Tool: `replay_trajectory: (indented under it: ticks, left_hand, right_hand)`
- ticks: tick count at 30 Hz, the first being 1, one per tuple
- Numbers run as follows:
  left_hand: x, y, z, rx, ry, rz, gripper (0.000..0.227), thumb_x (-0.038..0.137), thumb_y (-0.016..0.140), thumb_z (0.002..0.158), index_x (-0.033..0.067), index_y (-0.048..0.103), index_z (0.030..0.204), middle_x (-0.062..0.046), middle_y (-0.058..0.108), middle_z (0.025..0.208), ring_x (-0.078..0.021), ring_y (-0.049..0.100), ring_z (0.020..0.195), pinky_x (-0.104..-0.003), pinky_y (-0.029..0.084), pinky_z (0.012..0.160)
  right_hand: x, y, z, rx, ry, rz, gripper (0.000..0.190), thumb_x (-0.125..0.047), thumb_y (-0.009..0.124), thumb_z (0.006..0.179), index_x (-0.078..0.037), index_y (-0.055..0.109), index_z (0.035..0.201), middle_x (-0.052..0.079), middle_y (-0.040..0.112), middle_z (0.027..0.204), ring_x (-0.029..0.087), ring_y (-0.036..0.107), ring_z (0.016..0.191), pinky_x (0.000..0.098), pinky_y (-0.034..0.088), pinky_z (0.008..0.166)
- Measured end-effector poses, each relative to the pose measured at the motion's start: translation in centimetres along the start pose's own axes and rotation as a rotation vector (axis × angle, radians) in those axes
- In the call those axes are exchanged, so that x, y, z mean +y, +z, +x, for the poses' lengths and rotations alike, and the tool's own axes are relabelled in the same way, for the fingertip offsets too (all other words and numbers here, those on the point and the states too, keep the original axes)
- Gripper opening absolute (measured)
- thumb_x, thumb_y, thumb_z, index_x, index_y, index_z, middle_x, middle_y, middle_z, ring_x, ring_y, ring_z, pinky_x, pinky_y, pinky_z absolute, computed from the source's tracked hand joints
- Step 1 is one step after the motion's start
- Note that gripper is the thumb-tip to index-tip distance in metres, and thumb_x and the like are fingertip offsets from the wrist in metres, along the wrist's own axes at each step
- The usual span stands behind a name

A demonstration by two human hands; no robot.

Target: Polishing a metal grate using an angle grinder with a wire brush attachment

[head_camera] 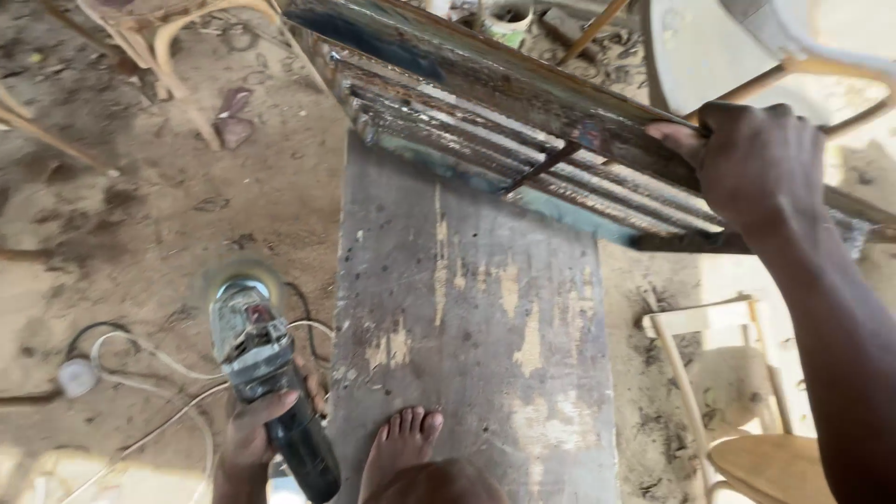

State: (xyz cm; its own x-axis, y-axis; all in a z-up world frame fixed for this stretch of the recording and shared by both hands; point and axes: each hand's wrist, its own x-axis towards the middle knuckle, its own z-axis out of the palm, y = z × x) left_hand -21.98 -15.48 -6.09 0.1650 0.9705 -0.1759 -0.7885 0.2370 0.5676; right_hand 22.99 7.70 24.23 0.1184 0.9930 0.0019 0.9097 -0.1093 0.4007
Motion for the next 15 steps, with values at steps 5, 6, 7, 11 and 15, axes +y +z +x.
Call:
replay_trajectory:
  ticks: [5, 6, 7, 11, 15]
  left_hand:
    - [-1.6, -1.2, 1.5, -0.049, 0.089, 0.021, 0.044, -0.003, 0.071, 0.075, -0.0033, 0.059, 0.117, -0.018, 0.069, 0.086, -0.03, 0.073, 0.065, -0.039, 0.06, 0.054]
    - [-1.7, -1.4, 1.4, -0.027, 0.045, 0.038, 0.04, 0.001, 0.072, 0.077, -0.0026, 0.06, 0.115, -0.02, 0.07, 0.08, -0.0315, 0.073, 0.063, -0.039, 0.058, 0.054]
    - [-1.7, -1.2, 1.4, -0.031, 0.032, 0.043, 0.04, 0.001, 0.072, 0.077, -0.0026, 0.06, 0.115, -0.02, 0.07, 0.08, -0.0315, 0.073, 0.063, -0.039, 0.058, 0.054]
    - [-1.4, -0.5, 1.4, -0.004, -0.006, -0.048, 0.043, -0.003, 0.072, 0.077, -0.0055, 0.06, 0.118, -0.022, 0.07, 0.083, -0.0328, 0.073, 0.068, -0.041, 0.061, 0.059]
    - [-1.5, -0.2, 1.2, -0.038, 0.068, -0.031, 0.044, -0.004, 0.07, 0.075, -0.0067, 0.059, 0.118, -0.023, 0.071, 0.08, -0.0336, 0.073, 0.064, -0.039, 0.06, 0.054]
  right_hand:
    - [-0.2, -2.2, 0.9, 0.031, -0.074, 0.091, 0.08, -0.059, 0.047, 0.121, 0.001, 0.063, 0.07, 0.01, 0.05, 0.044, 0.023, 0.048, 0.03, 0.0369, 0.044, 0.036]
    - [-0.6, -2.9, 1.0, -0.029, -0.048, 0.144, 0.082, -0.057, 0.045, 0.121, 0.002, 0.062, 0.068, 0.013, 0.052, 0.044, 0.026, 0.048, 0.029, 0.0388, 0.044, 0.037]
    - [-0.2, -2.9, 1.6, -0.037, -0.037, 0.147, 0.082, -0.057, 0.045, 0.121, 0.002, 0.062, 0.068, 0.013, 0.052, 0.044, 0.026, 0.048, 0.029, 0.0388, 0.044, 0.037]
    - [2.8, -0.1, 4.8, -0.199, -0.006, 0.214, 0.076, -0.055, 0.038, 0.125, 0.008, 0.068, 0.094, 0.027, 0.065, 0.061, 0.036, 0.061, 0.043, 0.0469, 0.051, 0.046]
    - [6.1, 6.0, 6.0, -0.414, 0.322, 0.293, 0.105, -0.075, 0.027, 0.125, 0.01, 0.073, 0.083, 0.028, 0.069, 0.064, 0.039, 0.066, 0.055, 0.0581, 0.055, 0.061]
